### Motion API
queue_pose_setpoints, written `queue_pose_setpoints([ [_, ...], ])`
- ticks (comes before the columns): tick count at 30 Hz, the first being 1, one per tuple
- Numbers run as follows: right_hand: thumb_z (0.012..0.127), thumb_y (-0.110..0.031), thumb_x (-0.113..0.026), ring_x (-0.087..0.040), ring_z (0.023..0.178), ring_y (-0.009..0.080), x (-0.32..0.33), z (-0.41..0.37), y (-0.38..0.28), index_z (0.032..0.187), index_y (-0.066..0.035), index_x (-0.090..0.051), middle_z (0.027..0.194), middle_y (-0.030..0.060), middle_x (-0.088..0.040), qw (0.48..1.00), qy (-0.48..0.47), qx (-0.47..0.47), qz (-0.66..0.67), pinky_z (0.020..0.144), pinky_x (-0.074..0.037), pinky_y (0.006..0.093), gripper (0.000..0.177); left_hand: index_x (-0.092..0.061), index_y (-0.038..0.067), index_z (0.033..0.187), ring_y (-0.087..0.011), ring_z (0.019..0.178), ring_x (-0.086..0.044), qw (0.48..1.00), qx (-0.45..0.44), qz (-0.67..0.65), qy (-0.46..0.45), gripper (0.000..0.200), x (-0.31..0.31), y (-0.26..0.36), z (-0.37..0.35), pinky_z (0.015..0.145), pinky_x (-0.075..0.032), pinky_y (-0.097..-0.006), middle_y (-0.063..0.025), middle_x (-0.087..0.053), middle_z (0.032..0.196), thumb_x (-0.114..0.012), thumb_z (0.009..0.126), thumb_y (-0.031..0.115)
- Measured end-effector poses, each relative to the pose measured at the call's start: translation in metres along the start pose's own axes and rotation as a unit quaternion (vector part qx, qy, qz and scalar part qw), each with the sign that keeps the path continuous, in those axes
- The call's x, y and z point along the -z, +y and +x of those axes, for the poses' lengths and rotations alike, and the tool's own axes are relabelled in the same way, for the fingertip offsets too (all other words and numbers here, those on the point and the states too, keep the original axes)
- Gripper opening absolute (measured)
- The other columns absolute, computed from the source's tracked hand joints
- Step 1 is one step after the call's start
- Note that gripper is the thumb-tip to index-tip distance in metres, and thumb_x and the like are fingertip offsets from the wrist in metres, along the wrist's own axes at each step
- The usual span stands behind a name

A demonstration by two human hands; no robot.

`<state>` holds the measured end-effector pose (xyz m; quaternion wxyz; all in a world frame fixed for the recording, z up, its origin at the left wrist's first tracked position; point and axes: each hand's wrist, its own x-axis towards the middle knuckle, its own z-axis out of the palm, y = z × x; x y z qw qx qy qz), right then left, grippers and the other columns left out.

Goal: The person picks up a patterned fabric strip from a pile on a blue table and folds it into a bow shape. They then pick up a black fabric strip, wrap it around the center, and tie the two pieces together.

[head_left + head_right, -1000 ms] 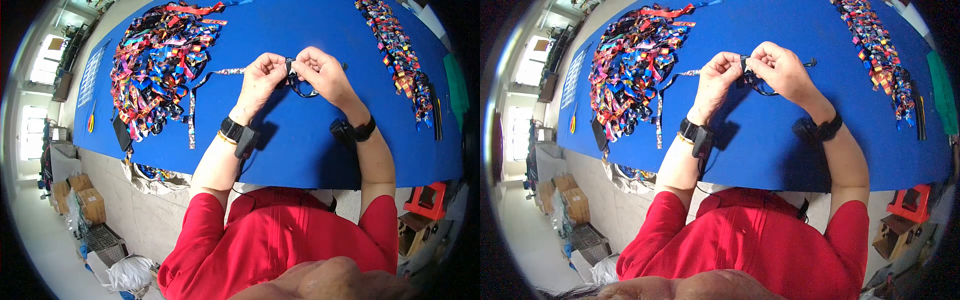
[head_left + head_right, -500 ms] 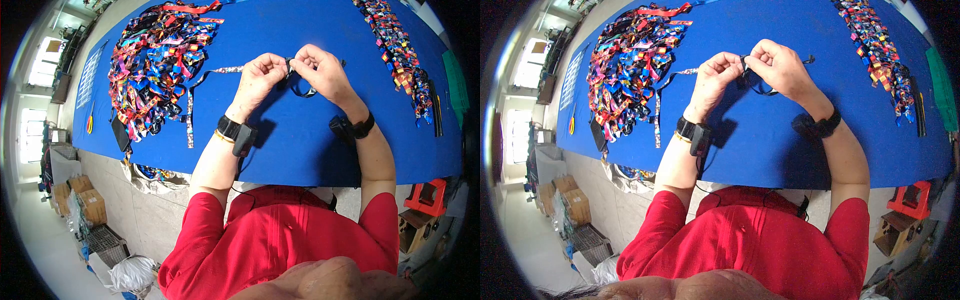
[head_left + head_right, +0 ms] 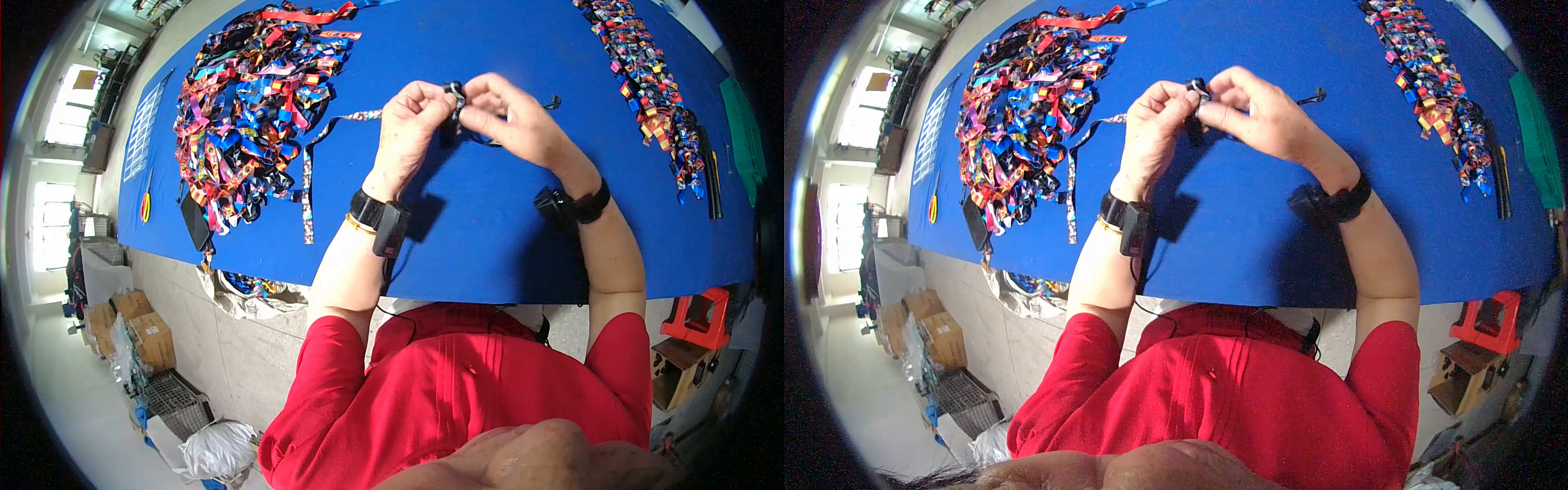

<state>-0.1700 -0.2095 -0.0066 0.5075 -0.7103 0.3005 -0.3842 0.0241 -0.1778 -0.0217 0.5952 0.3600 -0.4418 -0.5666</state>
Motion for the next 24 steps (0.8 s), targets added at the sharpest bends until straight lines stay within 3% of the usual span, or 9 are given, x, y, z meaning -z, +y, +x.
queue_pose_setpoints([
  [3, 0.09, -0.011, -0.072, -0.056, 0.071, 0.0057, 0.007, -0.007, -0.01, 0.121, 0.0, -0.055, 0.077, -0.0001, -0.064, 0.99, -0.102, -0.044, -0.092, 0.064, -0.047, 0.0243, 0.037, -0.065, 0.004, 0.095, -0.0083, 0.072, -0.063, 0.998, -0.009, -0.013, 0.065, 0.005, 0.009, -0.002, 0.005, 0.066, -0.052, -0.0235, -0.0034, -0.07, 0.086, -0.067, 0.095, 0.009],
  [7, 0.093, -0.01, -0.067, -0.059, 0.07, 0.0075, 0.017, 0.0, -0.01, 0.117, -0.002, -0.06, 0.075, 0.0004, -0.064, 0.988, -0.071, -0.134, 0.007, 0.063, -0.046, 0.0243, 0.027, -0.062, 0.004, 0.089, -0.0094, 0.062, -0.06, 0.984, -0.026, 0.009, 0.178, 0.011, 0.025, -0.001, 0.01, 0.059, -0.051, -0.0244, -0.0032, -0.067, 0.077, -0.067, 0.093, 0.013],
  [9, 0.097, -0.016, -0.062, -0.06, 0.07, 0.0079, 0.033, 0.003, -0.017, 0.117, 0.0, -0.061, 0.076, 0.0003, -0.063, 0.989, -0.068, -0.13, -0.001, 0.064, -0.047, 0.0236, 0.025, -0.061, 0.003, 0.088, -0.0103, 0.058, -0.059, 0.977, -0.039, 0.002, 0.21, 0.012, 0.036, 0.0, 0.014, 0.056, -0.05, -0.0253, -0.0037, -0.066, 0.075, -0.066, 0.093, 0.014],
  [16, 0.1, -0.026, -0.063, -0.059, 0.072, 0.0054, 0.084, 0.006, -0.02, 0.115, 0.0, -0.065, 0.083, -0.0009, -0.063, 0.994, 0.005, -0.102, 0.035, 0.069, -0.05, 0.0206, 0.03, -0.057, 0.001, 0.086, -0.0162, 0.055, -0.059, 0.965, -0.004, -0.018, 0.262, 0.014, 0.049, 0.01, 0.013, 0.054, -0.054, -0.0312, -0.0074, -0.061, 0.07, -0.062, 0.092, 0.012],
  [24, 0.098, -0.025, -0.066, -0.06, 0.073, 0.0062, 0.109, 0.005, -0.016, 0.112, -0.001, -0.065, 0.087, -0.0002, -0.064, 0.992, 0.078, -0.093, 0.018, 0.069, -0.048, 0.0195, 0.028, -0.06, 0.001, 0.084, -0.0177, 0.059, -0.059, 0.967, 0.003, -0.009, 0.256, 0.017, 0.047, 0.009, 0.012, 0.057, -0.051, -0.0335, -0.0071, -0.059, 0.072, -0.063, 0.094, 0.014],
])
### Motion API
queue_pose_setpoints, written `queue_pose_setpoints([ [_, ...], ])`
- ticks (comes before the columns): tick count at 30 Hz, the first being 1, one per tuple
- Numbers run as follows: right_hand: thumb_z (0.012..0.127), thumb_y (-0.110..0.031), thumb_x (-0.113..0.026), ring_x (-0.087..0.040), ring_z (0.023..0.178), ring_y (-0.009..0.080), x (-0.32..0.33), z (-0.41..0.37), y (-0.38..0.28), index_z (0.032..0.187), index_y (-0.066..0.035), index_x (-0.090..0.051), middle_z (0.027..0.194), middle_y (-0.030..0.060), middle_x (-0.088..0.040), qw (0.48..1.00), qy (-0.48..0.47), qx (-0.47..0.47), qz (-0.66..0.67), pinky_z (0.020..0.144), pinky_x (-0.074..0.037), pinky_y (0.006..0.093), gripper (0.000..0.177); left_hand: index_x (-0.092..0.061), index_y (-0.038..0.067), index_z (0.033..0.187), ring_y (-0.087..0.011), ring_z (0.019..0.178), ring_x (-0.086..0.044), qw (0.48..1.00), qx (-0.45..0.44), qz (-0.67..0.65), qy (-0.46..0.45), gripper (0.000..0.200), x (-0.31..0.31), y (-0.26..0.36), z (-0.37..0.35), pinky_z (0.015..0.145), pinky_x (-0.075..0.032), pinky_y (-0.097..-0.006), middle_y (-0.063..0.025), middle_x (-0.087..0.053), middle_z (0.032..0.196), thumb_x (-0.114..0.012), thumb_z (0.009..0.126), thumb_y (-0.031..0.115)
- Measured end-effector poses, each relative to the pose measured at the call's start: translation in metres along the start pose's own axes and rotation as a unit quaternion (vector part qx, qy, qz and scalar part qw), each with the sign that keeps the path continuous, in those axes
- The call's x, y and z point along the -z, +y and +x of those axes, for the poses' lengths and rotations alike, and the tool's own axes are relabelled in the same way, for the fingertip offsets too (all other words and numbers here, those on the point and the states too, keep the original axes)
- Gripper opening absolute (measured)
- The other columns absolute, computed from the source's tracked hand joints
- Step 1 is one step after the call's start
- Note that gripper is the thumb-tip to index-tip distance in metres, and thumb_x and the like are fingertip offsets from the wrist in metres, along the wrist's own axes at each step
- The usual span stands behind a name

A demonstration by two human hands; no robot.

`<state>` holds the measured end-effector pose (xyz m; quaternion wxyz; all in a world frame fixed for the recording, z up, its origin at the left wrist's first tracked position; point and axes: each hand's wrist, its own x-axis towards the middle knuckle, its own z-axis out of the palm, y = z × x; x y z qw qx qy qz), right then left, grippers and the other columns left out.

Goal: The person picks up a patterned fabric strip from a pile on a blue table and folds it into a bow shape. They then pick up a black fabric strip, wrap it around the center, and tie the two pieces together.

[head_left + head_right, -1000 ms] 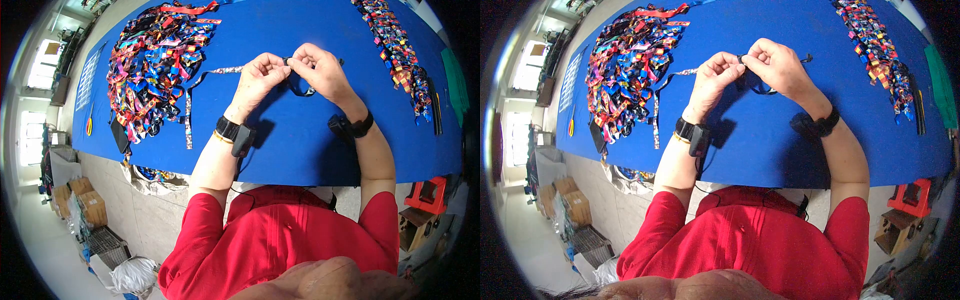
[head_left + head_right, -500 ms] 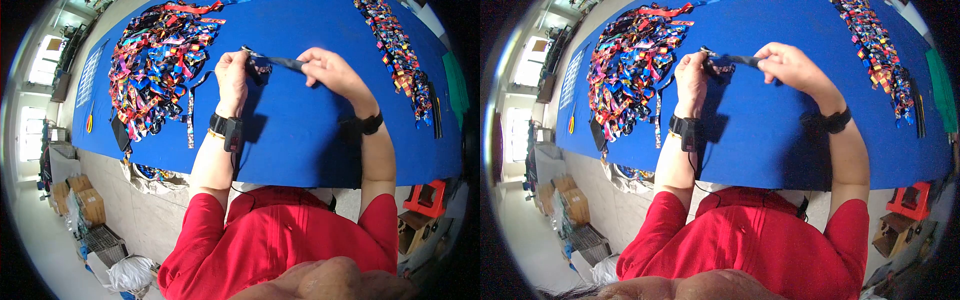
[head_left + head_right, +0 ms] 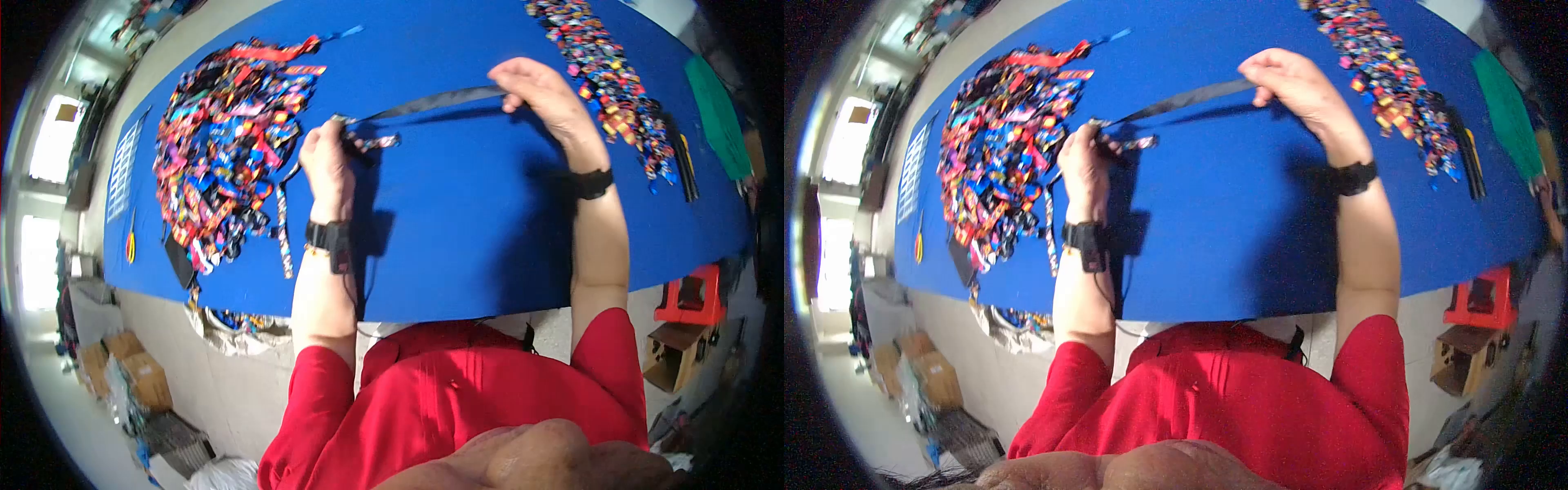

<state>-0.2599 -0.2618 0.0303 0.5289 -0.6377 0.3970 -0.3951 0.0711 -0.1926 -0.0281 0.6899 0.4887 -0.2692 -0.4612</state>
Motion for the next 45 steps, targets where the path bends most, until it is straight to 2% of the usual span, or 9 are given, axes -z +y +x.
queue_pose_setpoints([
  [6, 0.097, -0.019, -0.067, -0.063, 0.074, 0.0102, 0.001, 0.003, 0.009, 0.105, -0.002, -0.067, 0.084, 0.0016, -0.065, 0.999, 0.042, 0.004, 0.002, 0.069, -0.052, 0.0245, 0.019, -0.059, 0.004, 0.084, -0.014, 0.059, -0.059, 1.0, -0.029, -0.001, 0.004, 0.017, 0.007, -0.002, 0.006, 0.056, -0.051, -0.0291, -0.0033, -0.061, 0.072, -0.064, 0.095, 0.017],
  [7, 0.099, -0.019, -0.063, -0.061, 0.079, 0.0089, 0.002, 0.004, 0.009, 0.108, -0.002, -0.066, 0.09, 0.0005, -0.064, 0.999, 0.038, -0.023, -0.016, 0.074, -0.052, 0.0232, 0.019, -0.058, 0.004, 0.083, -0.0141, 0.058, -0.059, 0.999, -0.038, -0.005, 0.009, 0.017, 0.005, -0.001, 0.004, 0.055, -0.05, -0.0291, -0.0033, -0.06, 0.071, -0.063, 0.095, 0.016],
  [17, 0.102, -0.006, -0.052, -0.069, 0.084, 0.0142, 0.004, 0.004, 0.006, 0.112, 0.0, -0.065, 0.094, 0.0066, -0.067, 0.993, 0.093, -0.031, -0.063, 0.078, -0.055, 0.0279, 0.017, -0.056, 0.004, 0.081, -0.0167, 0.054, -0.057, 0.998, -0.04, 0.032, 0.024, 0.017, -0.001, 0.003, 0.0, 0.053, -0.05, -0.0314, -0.0067, -0.059, 0.068, -0.062, 0.094, 0.013],
  [22, 0.1, -0.01, -0.057, -0.071, 0.08, 0.0141, 0.005, 0.004, 0.008, 0.113, -0.002, -0.064, 0.094, 0.0069, -0.068, 0.993, 0.102, -0.031, -0.041, 0.068, -0.049, 0.0263, 0.017, -0.052, 0.007, 0.078, -0.0151, 0.054, -0.055, 0.998, -0.048, 0.011, 0.027, 0.019, 0.001, 0.0, 0.004, 0.053, -0.052, -0.0319, -0.0048, -0.057, 0.068, -0.062, 0.093, 0.012],
  [30, 0.1, -0.014, -0.06, -0.07, 0.077, 0.0143, 0.003, 0.0, -0.005, 0.108, -0.001, -0.065, 0.094, 0.0062, -0.068, 0.991, 0.133, -0.033, -0.004, 0.07, -0.051, 0.0264, 0.016, -0.053, 0.007, 0.078, -0.0141, 0.053, -0.055, 0.988, -0.097, 0.12, 0.014, 0.02, 0.005, -0.002, 0.005, 0.052, -0.05, -0.0303, -0.0042, -0.057, 0.067, -0.063, 0.093, 0.014],
  [33, 0.101, -0.014, -0.06, -0.07, 0.077, 0.0143, 0.003, 0.001, -0.004, 0.108, -0.001, -0.065, 0.094, 0.0062, -0.068, 0.991, 0.132, -0.031, 0.0, 0.071, -0.051, 0.0269, 0.016, -0.054, 0.006, 0.079, -0.0138, 0.055, -0.056, 0.998, -0.039, 0.021, 0.032, 0.019, 0.0, 0.001, 0.0, 0.054, -0.05, -0.0304, -0.0041, -0.058, 0.068, -0.063, 0.093, 0.014],
  [36, 0.101, -0.015, -0.06, -0.07, 0.077, 0.0145, 0.003, 0.001, -0.004, 0.108, -0.001, -0.065, 0.094, 0.0059, -0.068, 0.991, 0.132, -0.03, -0.006, 0.071, -0.051, 0.0279, 0.016, -0.056, 0.005, 0.082, -0.0139, 0.058, -0.057, 0.999, -0.026, 0.012, 0.026, 0.016, 0.006, -0.002, 0.005, 0.056, -0.051, -0.031, -0.0042, -0.059, 0.071, -0.063, 0.094, 0.014],
  [40, 0.096, -0.016, -0.064, -0.071, 0.072, 0.0182, 0.002, 0.001, -0.002, 0.103, 0.001, -0.067, 0.089, 0.0103, -0.072, 0.987, 0.162, -0.009, -0.009, 0.068, -0.055, 0.0312, 0.018, -0.059, 0.004, 0.088, -0.0145, 0.062, -0.058, 0.999, -0.036, -0.012, -0.013, 0.014, 0.008, -0.002, 0.007, 0.059, -0.052, -0.0301, -0.0044, -0.06, 0.074, -0.062, 0.097, 0.015],
  [45, 0.094, -0.021, -0.069, -0.063, 0.084, 0.0088, -0.001, 0.005, 0.01, 0.101, -0.003, -0.069, 0.089, 0.0015, -0.069, 0.975, 0.168, 0.026, -0.14, 0.075, -0.052, 0.0284, 0.019, -0.061, 0.003, 0.094, -0.0157, 0.066, -0.059, 0.994, -0.046, 0.005, -0.104, 0.015, -0.015, 0.004, -0.012, 0.064, -0.051, -0.03, -0.0056, -0.061, 0.077, -0.06, 0.101, 0.016],
])
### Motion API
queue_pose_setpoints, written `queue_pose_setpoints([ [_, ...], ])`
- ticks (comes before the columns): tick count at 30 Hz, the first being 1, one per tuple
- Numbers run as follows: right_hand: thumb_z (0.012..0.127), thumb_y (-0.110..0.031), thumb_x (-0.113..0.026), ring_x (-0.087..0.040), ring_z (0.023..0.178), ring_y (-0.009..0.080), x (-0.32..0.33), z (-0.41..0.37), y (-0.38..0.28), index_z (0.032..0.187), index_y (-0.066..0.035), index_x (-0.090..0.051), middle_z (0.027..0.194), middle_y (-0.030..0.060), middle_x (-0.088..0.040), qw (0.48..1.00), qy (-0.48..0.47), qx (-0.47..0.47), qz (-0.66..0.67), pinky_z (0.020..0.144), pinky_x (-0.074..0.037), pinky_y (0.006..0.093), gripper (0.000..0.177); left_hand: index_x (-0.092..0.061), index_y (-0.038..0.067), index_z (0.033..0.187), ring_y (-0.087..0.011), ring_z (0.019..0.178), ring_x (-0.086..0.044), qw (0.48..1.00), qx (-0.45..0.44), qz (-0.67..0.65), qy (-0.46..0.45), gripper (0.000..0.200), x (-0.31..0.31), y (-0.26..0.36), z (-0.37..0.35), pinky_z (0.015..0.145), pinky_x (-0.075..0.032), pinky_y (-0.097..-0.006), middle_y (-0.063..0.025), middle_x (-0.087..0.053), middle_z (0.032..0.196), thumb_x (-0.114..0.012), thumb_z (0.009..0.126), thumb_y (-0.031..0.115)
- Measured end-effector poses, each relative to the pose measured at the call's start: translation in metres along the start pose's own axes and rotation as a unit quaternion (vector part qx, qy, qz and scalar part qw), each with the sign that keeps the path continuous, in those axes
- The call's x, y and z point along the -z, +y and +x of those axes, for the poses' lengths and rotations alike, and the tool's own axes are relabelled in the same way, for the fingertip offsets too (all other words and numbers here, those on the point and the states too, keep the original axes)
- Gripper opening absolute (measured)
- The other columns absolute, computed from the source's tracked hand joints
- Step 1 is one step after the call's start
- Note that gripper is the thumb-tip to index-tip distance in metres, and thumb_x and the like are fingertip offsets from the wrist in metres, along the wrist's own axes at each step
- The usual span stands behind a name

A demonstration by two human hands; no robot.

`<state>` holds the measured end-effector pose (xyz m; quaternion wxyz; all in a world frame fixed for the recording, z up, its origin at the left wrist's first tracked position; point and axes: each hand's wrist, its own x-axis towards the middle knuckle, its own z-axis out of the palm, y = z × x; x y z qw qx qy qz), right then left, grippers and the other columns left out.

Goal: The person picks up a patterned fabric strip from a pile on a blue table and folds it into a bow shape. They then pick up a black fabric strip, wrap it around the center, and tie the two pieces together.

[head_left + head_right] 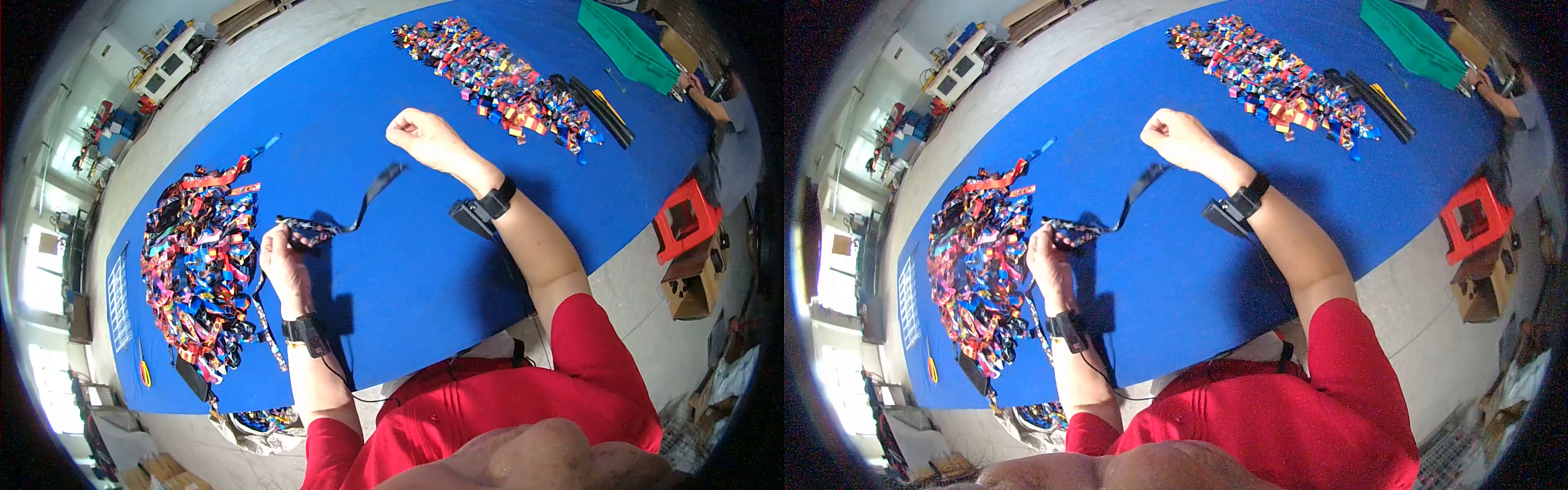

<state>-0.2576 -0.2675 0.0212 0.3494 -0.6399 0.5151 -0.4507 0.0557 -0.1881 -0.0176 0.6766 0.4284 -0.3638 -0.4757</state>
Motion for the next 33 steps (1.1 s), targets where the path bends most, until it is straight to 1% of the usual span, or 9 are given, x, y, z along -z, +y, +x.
queue_pose_setpoints([
  [1, 0.094, -0.021, -0.07, -0.062, 0.085, 0.0084, -0.003, -0.002, -0.002, 0.101, -0.004, -0.07, 0.089, 0.0013, -0.07, 1.0, 0.004, 0.013, -0.004, 0.076, -0.052, 0.0285, 0.019, -0.061, 0.002, 0.096, -0.0154, 0.068, -0.059, 0.996, 0.001, -0.022, -0.087, 0.014, -0.002, 0.0, -0.001, 0.066, -0.051, -0.0309, -0.0066, -0.062, 0.08, -0.06, 0.101, 0.016],
  [2, 0.094, -0.021, -0.07, -0.062, 0.086, 0.0089, -0.008, -0.005, -0.004, 0.101, -0.004, -0.07, 0.09, 0.0016, -0.07, 0.999, -0.025, 0.019, 0.001, 0.077, -0.052, 0.0288, 0.019, -0.062, 0.002, 0.098, -0.014, 0.068, -0.059, 0.993, -0.013, -0.011, -0.115, 0.012, -0.009, -0.002, -0.006, 0.063, -0.051, -0.0283, -0.007, -0.063, 0.081, -0.059, 0.102, 0.013],
  [9, 0.093, -0.027, -0.071, -0.068, 0.091, 0.0176, -0.041, -0.045, -0.046, 0.105, 0.0, -0.069, 0.097, 0.0107, -0.073, 0.964, -0.251, 0.088, 0.019, 0.084, -0.054, 0.0342, 0.03, -0.06, 0.004, 0.098, -0.0112, 0.066, -0.059, 0.967, 0.022, 0.114, -0.225, 0.015, -0.043, -0.001, -0.038, 0.064, -0.051, -0.026, -0.0037, -0.064, 0.078, -0.063, 0.102, 0.019],
  [12, 0.093, -0.028, -0.068, -0.07, 0.088, 0.0205, -0.046, -0.048, -0.05, 0.102, -0.001, -0.07, 0.093, 0.0122, -0.074, 0.96, -0.264, 0.087, -0.028, 0.081, -0.054, 0.0349, 0.029, -0.058, 0.005, 0.098, -0.0089, 0.068, -0.058, 0.962, 0.038, 0.118, -0.244, 0.012, -0.041, -0.007, -0.04, 0.063, -0.049, -0.0242, -0.0018, -0.063, 0.08, -0.063, 0.102, 0.016],
  [18, 0.091, -0.024, -0.066, -0.07, 0.083, 0.0205, -0.049, -0.051, -0.048, 0.097, -0.002, -0.069, 0.088, 0.0117, -0.073, 0.966, -0.239, 0.097, -0.034, 0.077, -0.054, 0.0354, 0.023, -0.058, 0.004, 0.099, -0.0086, 0.069, -0.058, 0.96, 0.037, 0.114, -0.253, 0.012, -0.042, -0.007, -0.041, 0.064, -0.049, -0.0239, -0.0011, -0.062, 0.081, -0.064, 0.101, 0.015],
  [24, 0.091, -0.023, -0.065, -0.07, 0.082, 0.0205, -0.053, -0.053, -0.052, 0.095, -0.002, -0.068, 0.086, 0.011, -0.073, 0.976, -0.198, 0.078, -0.048, 0.076, -0.054, 0.0348, 0.021, -0.06, 0.004, 0.101, -0.0103, 0.07, -0.061, 0.962, 0.039, 0.096, -0.251, 0.012, -0.045, -0.008, -0.042, 0.066, -0.052, -0.0257, -0.0031, -0.066, 0.083, -0.064, 0.101, 0.015],
  [27, 0.091, -0.027, -0.064, -0.072, 0.079, 0.0258, -0.057, -0.053, -0.05, 0.094, -0.005, -0.069, 0.086, 0.0132, -0.074, 0.98, -0.179, 0.084, -0.012, 0.074, -0.055, 0.0391, 0.023, -0.06, 0.003, 0.102, -0.0103, 0.071, -0.061, 0.963, 0.041, 0.097, -0.247, 0.011, -0.042, -0.011, -0.041, 0.065, -0.052, -0.0259, -0.0035, -0.066, 0.084, -0.065, 0.1, 0.014],
  [30, 0.095, -0.025, -0.061, -0.072, 0.08, 0.025, -0.062, -0.053, -0.047, 0.099, -0.004, -0.069, 0.09, 0.0146, -0.074, 0.983, -0.159, 0.083, 0.036, 0.075, -0.055, 0.0387, 0.023, -0.059, 0.004, 0.102, -0.0086, 0.07, -0.06, 0.969, 0.03, 0.091, -0.226, 0.008, -0.043, -0.008, -0.04, 0.065, -0.051, -0.0233, -0.0018, -0.065, 0.083, -0.064, 0.1, 0.011],
  [33, 0.1, -0.022, -0.054, -0.072, 0.084, 0.0222, -0.069, -0.053, -0.042, 0.107, -0.003, -0.067, 0.094, 0.0137, -0.074, 0.982, -0.144, 0.122, 0.022, 0.077, -0.055, 0.0372, 0.024, -0.061, 0.002, 0.101, -0.0092, 0.069, -0.06, 0.974, 0.018, 0.088, -0.206, 0.013, -0.045, -0.002, -0.039, 0.063, -0.051, -0.025, -0.0028, -0.064, 0.081, -0.063, 0.101, 0.015],
])
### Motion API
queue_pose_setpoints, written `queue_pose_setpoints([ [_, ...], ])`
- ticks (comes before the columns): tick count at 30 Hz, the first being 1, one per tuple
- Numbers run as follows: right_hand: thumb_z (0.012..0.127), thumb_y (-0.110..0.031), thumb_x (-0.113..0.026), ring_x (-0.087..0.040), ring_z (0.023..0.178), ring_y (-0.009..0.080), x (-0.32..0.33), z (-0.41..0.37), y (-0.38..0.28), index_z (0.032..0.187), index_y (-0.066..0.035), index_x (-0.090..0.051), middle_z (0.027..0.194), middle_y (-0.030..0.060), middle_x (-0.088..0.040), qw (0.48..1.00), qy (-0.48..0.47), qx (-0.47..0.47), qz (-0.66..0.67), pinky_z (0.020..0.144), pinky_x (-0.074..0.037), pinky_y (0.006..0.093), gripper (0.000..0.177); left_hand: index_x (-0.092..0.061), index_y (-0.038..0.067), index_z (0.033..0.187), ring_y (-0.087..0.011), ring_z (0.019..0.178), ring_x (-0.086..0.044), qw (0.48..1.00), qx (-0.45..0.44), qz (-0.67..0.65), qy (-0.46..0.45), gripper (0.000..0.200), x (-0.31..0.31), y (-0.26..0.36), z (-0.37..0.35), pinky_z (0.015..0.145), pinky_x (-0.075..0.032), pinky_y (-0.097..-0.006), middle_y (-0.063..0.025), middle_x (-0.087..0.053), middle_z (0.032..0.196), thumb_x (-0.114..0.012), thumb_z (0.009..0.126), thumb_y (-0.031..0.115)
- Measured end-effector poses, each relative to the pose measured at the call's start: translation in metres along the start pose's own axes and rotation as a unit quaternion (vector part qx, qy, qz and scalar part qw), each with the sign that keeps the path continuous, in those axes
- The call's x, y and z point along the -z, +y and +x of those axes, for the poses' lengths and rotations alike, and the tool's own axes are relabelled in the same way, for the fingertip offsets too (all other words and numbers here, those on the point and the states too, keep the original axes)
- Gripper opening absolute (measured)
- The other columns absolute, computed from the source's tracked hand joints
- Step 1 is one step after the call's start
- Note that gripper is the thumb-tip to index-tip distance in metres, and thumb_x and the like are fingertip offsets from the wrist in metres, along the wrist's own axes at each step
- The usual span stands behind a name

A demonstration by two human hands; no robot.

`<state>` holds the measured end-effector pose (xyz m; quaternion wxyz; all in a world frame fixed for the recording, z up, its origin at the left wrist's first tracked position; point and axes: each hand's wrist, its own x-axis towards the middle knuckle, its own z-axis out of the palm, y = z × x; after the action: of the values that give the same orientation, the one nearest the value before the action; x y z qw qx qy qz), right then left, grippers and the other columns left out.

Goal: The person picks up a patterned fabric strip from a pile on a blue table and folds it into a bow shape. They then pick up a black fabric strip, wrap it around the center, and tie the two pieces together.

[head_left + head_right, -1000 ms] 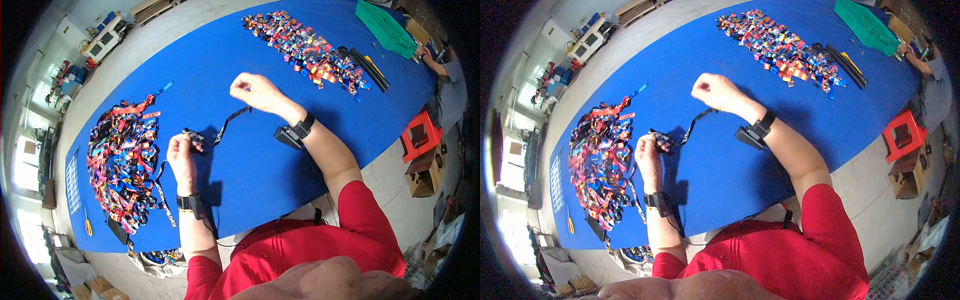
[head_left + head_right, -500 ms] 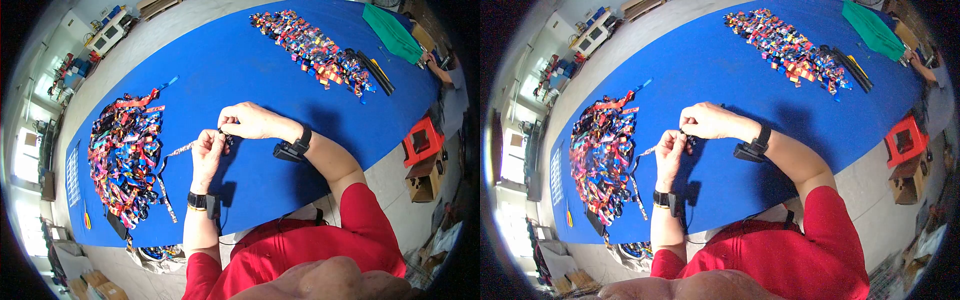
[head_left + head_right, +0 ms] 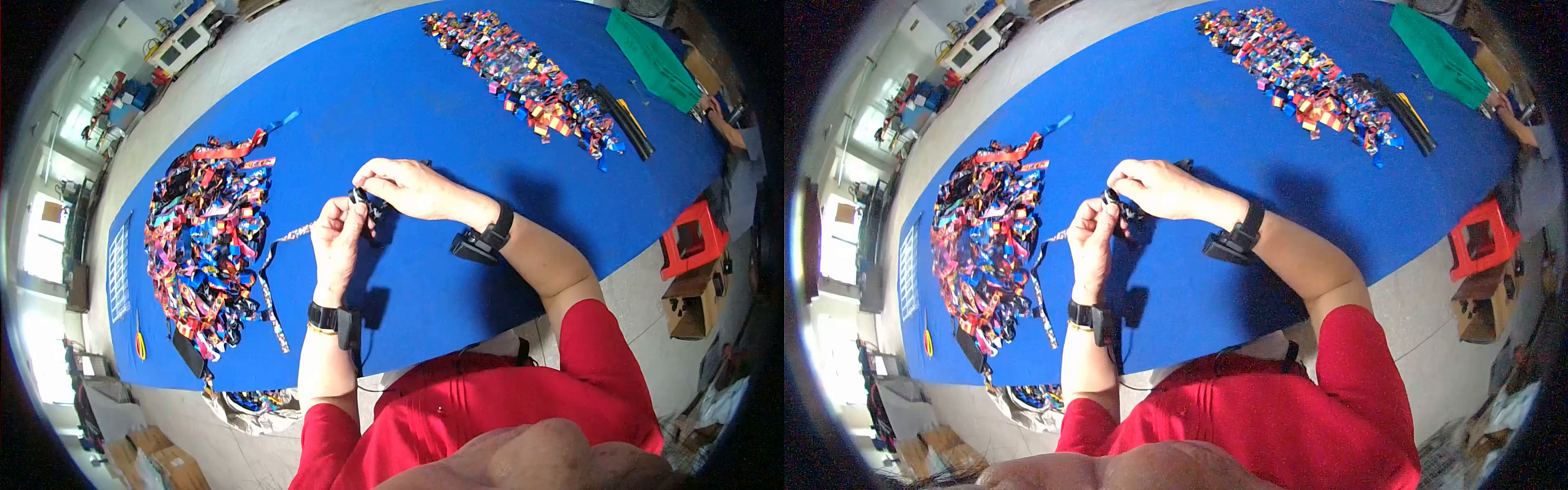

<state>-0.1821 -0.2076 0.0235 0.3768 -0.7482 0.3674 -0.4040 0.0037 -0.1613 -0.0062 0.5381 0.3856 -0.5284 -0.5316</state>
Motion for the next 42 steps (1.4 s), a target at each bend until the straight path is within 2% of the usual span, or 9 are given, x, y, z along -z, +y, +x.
queue_pose_setpoints([
  [3, 0.105, -0.021, -0.049, -0.067, 0.094, 0.0145, -0.005, -0.001, 0.006, 0.118, -0.001, -0.063, 0.1, 0.0092, -0.071, 0.977, -0.124, -0.072, 0.158, 0.082, -0.054, 0.0335, 0.027, -0.062, 0.001, 0.102, -0.0103, 0.067, -0.059, 1.0, -0.011, -0.013, 0.024, 0.016, 0.003, 0.002, 0.0, 0.062, -0.051, -0.0256, -0.004, -0.063, 0.08, -0.062, 0.102, 0.017],
  [4, 0.106, -0.021, -0.048, -0.065, 0.097, 0.0136, -0.003, -0.001, 0.002, 0.12, -0.001, -0.061, 0.099, 0.0077, -0.071, 0.983, -0.143, -0.058, 0.095, 0.085, -0.052, 0.0323, 0.028, -0.062, 0.001, 0.102, -0.0105, 0.067, -0.059, 0.999, -0.01, -0.015, 0.028, 0.016, 0.005, 0.001, 0.001, 0.062, -0.051, -0.0255, -0.0041, -0.063, 0.08, -0.062, 0.102, 0.018],
  [7, 0.107, -0.021, -0.046, -0.062, 0.096, 0.0126, -0.005, 0.0, 0.01, 0.121, 0.0, -0.062, 0.102, 0.0054, -0.07, 0.974, -0.182, -0.065, 0.121, 0.089, -0.05, 0.0301, 0.029, -0.061, 0.003, 0.102, -0.0099, 0.066, -0.061, 0.998, 0.0, -0.047, 0.037, 0.013, 0.01, 0.002, 0.002, 0.062, -0.051, -0.0245, -0.0037, -0.066, 0.079, -0.062, 0.102, 0.016],
  [9, 0.107, -0.023, -0.044, -0.065, 0.091, 0.0152, -0.01, 0.001, 0.024, 0.109, 0.0, -0.066, 0.098, 0.0066, -0.072, 0.98, -0.159, -0.029, 0.117, 0.086, -0.052, 0.0314, 0.032, -0.061, 0.002, 0.102, -0.0102, 0.066, -0.061, 0.997, -0.01, -0.073, 0.032, 0.016, 0.013, 0.001, 0.004, 0.061, -0.051, -0.0246, -0.0046, -0.067, 0.08, -0.061, 0.102, 0.017],
  [13, 0.108, -0.023, -0.048, -0.059, 0.091, 0.0074, -0.006, 0.005, 0.024, 0.112, -0.002, -0.065, 0.1, 0.0014, -0.068, 0.949, -0.226, -0.12, 0.185, 0.081, -0.048, 0.0238, 0.028, -0.061, 0.002, 0.1, -0.0118, 0.066, -0.06, 0.994, -0.002, -0.097, 0.044, 0.017, 0.018, 0.002, 0.005, 0.062, -0.051, -0.026, -0.0052, -0.066, 0.079, -0.061, 0.102, 0.02],
  [20, 0.096, -0.02, -0.069, -0.059, 0.079, 0.0058, -0.003, 0.002, 0.012, 0.093, -0.006, -0.064, 0.082, -0.0024, -0.064, 0.968, -0.18, -0.13, 0.114, 0.072, -0.048, 0.023, 0.016, -0.062, 0.002, 0.1, -0.0134, 0.065, -0.06, 0.989, -0.02, -0.135, 0.061, 0.02, 0.04, -0.012, 0.014, 0.062, -0.051, -0.0276, -0.0054, -0.065, 0.079, -0.06, 0.102, 0.022],
  [26, 0.1, -0.025, -0.064, -0.06, 0.081, 0.006, -0.001, 0.003, -0.001, 0.103, -0.005, -0.064, 0.087, -0.0016, -0.065, 0.953, -0.198, -0.187, 0.13, 0.075, -0.048, 0.0234, 0.019, -0.063, 0.003, 0.098, -0.0122, 0.065, -0.06, 0.995, -0.017, -0.093, 0.033, 0.021, 0.035, -0.008, 0.012, 0.061, -0.052, -0.0272, -0.0049, -0.065, 0.078, -0.06, 0.103, 0.024],
  [29, 0.102, -0.027, -0.062, -0.059, 0.085, 0.0061, -0.007, 0.002, 0.01, 0.108, -0.004, -0.064, 0.091, -0.001, -0.066, 0.949, -0.172, -0.124, 0.231, 0.078, -0.049, 0.0233, 0.024, -0.063, 0.004, 0.095, -0.0101, 0.064, -0.06, 0.999, -0.001, -0.055, 0.002, 0.021, 0.03, -0.005, 0.008, 0.06, -0.051, -0.0256, -0.0038, -0.066, 0.077, -0.06, 0.103, 0.024],
  [42, 0.098, -0.021, -0.065, -0.06, 0.077, 0.0057, -0.004, 0.004, 0.023, 0.099, -0.001, -0.068, 0.081, -0.0007, -0.067, 0.982, -0.098, -0.103, 0.128, 0.069, -0.05, 0.0246, 0.021, -0.06, 0.004, 0.091, -0.0065, 0.06, -0.057, 0.996, 0.065, -0.046, -0.047, 0.021, 0.009, -0.006, 0.003, 0.055, -0.046, -0.0228, -0.0019, -0.064, 0.074, -0.065, 0.101, 0.023],
])
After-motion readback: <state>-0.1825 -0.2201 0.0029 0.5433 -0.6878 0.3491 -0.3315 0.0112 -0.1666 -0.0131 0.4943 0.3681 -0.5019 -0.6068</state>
